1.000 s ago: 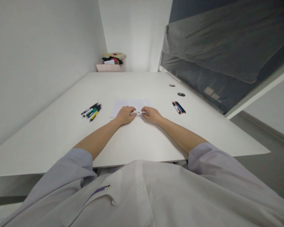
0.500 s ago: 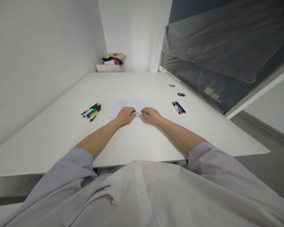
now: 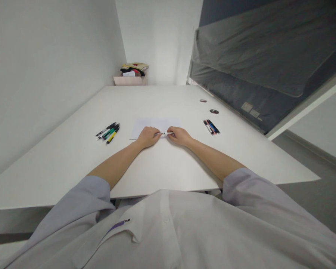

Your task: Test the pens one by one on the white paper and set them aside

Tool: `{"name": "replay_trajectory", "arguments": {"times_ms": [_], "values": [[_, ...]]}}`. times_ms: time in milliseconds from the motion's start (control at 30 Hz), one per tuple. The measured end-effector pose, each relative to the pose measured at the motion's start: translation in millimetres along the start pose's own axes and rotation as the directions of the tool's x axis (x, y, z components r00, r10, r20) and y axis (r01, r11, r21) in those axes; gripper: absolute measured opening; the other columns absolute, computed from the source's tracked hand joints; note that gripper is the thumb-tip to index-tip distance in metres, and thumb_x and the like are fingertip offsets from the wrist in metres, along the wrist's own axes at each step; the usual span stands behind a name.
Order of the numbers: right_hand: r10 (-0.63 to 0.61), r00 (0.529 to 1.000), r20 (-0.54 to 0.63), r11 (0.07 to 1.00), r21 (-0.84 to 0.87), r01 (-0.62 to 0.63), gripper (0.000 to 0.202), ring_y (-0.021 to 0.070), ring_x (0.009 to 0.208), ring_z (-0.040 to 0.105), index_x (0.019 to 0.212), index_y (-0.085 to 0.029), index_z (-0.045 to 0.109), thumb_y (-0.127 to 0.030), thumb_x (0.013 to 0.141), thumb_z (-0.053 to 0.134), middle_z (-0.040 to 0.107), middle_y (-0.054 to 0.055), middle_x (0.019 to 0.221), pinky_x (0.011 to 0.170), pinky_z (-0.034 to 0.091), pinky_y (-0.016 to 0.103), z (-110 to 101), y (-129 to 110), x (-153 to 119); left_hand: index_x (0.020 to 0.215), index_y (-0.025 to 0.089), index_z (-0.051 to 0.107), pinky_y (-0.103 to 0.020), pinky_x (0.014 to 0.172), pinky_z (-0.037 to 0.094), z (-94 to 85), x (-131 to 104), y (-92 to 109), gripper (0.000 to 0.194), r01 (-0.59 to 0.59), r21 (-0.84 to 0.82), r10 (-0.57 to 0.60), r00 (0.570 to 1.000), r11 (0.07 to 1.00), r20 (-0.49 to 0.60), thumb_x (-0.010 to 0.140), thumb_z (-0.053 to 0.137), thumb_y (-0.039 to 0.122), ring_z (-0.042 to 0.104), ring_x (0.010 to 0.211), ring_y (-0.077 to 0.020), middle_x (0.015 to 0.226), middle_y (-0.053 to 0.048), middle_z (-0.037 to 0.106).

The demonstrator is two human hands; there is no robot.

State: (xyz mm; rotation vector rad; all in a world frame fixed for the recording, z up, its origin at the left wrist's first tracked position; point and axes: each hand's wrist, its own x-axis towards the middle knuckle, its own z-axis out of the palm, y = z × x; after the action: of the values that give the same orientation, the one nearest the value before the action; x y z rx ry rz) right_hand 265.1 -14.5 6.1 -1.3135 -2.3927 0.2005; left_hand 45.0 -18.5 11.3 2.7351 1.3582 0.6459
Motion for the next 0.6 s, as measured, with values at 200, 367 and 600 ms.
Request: {"name": "replay_trajectory", "arguments": {"times_ms": [200, 367, 600], "values": [[-0.084, 0.996, -0.02, 0.995, -0.05, 0.083, 0.025, 0.0214, 0.096, 0.064, 0.107, -0.017, 0.071, -0.028, 0.094, 0.054, 0.073, 0.011, 0.105, 0.081, 0.043, 0.029, -1.4, -1.0, -0.5, 0.097, 0.018, 0.072, -0.041, 0.09, 0.047, 2.0, 0.0, -2.1, 0.024, -0.007, -0.007, 0.007, 1.0, 1.0, -0.027, 0.09, 0.055, 0.034, 0.067, 0.091, -0.0256, 0.093, -0.009, 0.075], [-0.079, 0.997, 0.014, 0.996, -0.029, 0.08, 0.03, 0.0209, 0.095, 0.064, 0.108, -0.016, 0.071, -0.029, 0.099, 0.045, 0.073, 0.011, 0.105, 0.081, 0.042, 0.029, -3.1, -5.0, -0.4, 0.1, 0.019, 0.068, -0.042, 0.092, 0.047, 2.0, -0.6, -1.7, 0.019, 0.015, -0.008, -0.016, 0.999, 1.0, -0.051, 0.088, 0.057, 0.029, 0.066, 0.09, -0.0253, 0.093, -0.008, 0.073], [-0.036, 0.999, 0.002, 0.999, -0.032, 0.036, 0.029, 0.0205, 0.084, 0.063, 0.116, -0.016, 0.064, -0.028, 0.091, 0.056, 0.073, 0.01, 0.098, 0.075, 0.041, 0.029, 0.5, -1.2, -1.2, 0.111, 0.02, 0.066, -0.043, 0.097, 0.046, 2.9, -1.4, -1.1, 0.027, 0.031, -0.038, -0.034, 0.997, 0.999, -0.074, 0.087, 0.059, 0.031, 0.068, 0.095, -0.0251, 0.099, -0.008, 0.075]]}}
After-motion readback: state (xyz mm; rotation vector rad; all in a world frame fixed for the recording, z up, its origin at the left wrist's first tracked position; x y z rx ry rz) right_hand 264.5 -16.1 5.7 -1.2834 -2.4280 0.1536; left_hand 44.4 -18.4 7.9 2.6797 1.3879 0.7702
